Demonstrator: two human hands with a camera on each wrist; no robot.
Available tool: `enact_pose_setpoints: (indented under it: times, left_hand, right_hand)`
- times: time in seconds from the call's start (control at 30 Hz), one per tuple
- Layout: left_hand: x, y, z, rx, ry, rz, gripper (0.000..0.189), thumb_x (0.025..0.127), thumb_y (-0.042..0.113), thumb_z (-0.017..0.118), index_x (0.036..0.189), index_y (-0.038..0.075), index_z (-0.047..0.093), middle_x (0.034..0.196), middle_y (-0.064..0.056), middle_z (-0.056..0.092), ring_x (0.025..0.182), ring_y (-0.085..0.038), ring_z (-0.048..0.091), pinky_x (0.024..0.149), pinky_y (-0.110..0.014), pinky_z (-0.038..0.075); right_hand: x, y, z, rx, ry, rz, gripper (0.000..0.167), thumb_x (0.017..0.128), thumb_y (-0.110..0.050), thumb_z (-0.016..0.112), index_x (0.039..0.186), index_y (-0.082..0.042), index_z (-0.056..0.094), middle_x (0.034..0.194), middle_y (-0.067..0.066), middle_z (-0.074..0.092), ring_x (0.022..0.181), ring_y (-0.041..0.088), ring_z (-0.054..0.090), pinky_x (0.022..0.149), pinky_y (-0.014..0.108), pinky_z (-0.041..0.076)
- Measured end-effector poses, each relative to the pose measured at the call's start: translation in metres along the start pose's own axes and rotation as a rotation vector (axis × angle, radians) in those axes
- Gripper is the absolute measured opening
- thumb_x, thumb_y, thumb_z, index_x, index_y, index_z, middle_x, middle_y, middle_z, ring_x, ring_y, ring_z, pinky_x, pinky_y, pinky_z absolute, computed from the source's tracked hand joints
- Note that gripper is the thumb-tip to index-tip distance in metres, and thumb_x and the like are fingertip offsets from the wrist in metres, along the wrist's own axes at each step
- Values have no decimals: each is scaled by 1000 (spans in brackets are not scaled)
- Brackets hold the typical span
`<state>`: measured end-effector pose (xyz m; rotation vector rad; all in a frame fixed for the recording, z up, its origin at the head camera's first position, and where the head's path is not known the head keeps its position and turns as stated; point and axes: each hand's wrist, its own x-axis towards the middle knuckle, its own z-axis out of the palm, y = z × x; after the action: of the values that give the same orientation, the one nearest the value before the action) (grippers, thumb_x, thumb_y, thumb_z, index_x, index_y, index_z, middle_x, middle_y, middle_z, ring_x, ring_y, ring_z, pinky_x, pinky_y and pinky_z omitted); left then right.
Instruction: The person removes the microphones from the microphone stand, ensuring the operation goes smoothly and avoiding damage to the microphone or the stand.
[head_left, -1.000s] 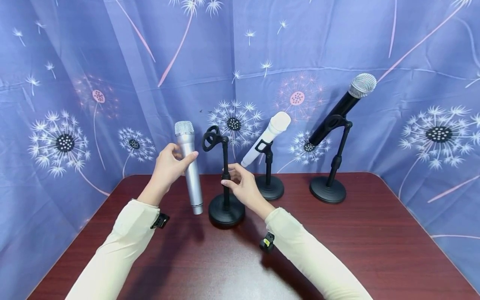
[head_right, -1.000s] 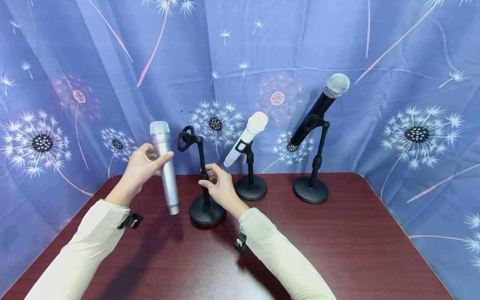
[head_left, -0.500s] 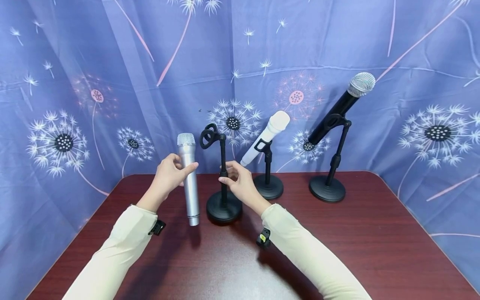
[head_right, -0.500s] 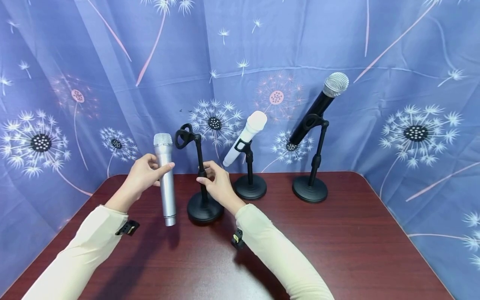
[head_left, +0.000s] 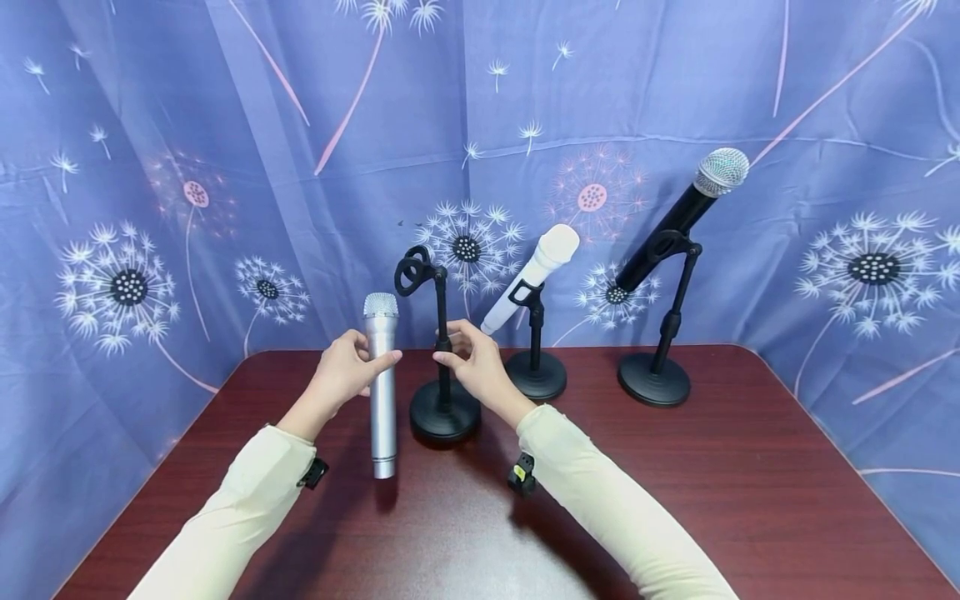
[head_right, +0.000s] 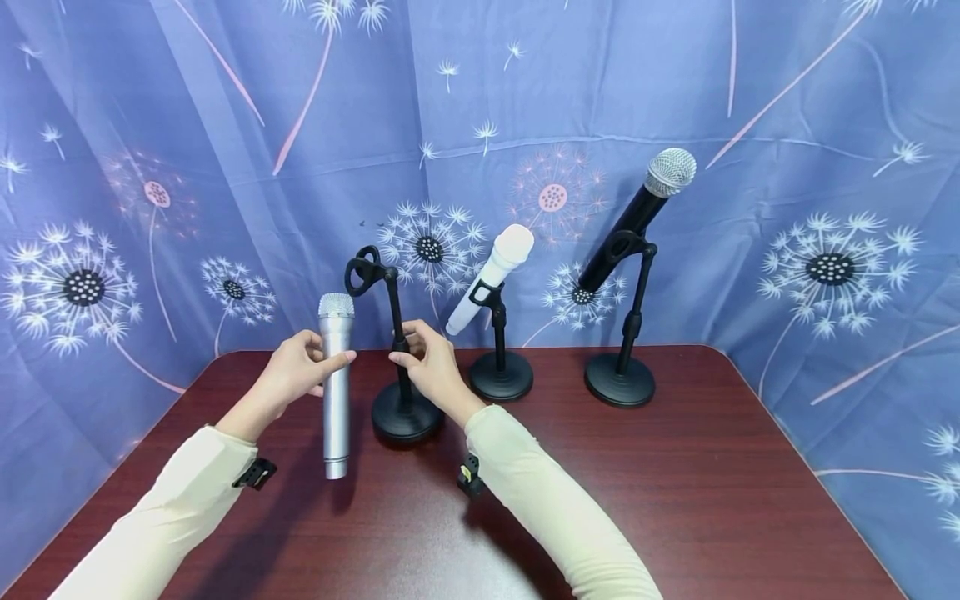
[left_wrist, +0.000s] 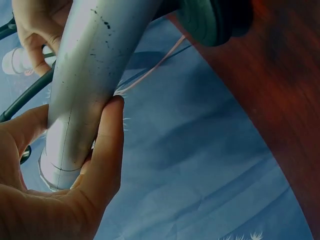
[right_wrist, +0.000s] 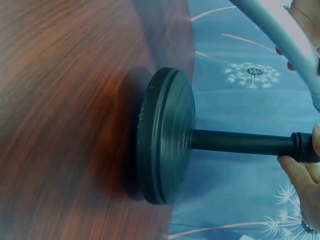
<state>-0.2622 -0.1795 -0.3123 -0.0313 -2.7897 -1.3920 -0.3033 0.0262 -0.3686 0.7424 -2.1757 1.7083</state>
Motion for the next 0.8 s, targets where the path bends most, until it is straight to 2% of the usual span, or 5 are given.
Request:
enact_pose_setpoints:
  times: [0.23, 0.4, 0.6, 0.8]
  left_hand:
    - [-5, -8, 5, 12, -14, -13, 51, 88, 30, 69, 112, -7, 44, 107, -27, 59, 81, -27, 65, 63, -38, 58]
    - [-8, -16, 11, 26, -21, -29, 49, 87, 28, 70, 110, -7, 45, 105, -26, 61, 78, -25, 65, 60, -37, 57]
    - [-12, -25, 19, 59, -34, -37, 44, 86, 25, 72, 104, -6, 46, 95, -24, 64, 66, -21, 65, 56, -37, 57]
    - [-17, -33, 25, 76, -59, -50, 45, 86, 27, 72, 104, -6, 47, 93, -21, 61, 68, -22, 64, 57, -38, 57]
  right_hand:
    - [4, 0, 2, -18, 19, 13, 32, 83, -2, 73, 114, -1, 62, 93, 13, 71, 77, 21, 66, 60, 25, 51]
    - [6, 1, 5, -16, 39, -5, 31, 82, 1, 73, 112, -3, 63, 92, 14, 70, 77, 23, 66, 61, 27, 52]
    - [9, 3, 8, 13, 32, 25, 32, 83, 1, 72, 114, 0, 62, 92, 15, 70, 79, 23, 67, 62, 28, 55]
    - [12, 3, 10, 5, 36, 38, 32, 84, -1, 72, 114, -3, 63, 94, 13, 70, 83, 23, 67, 65, 28, 55]
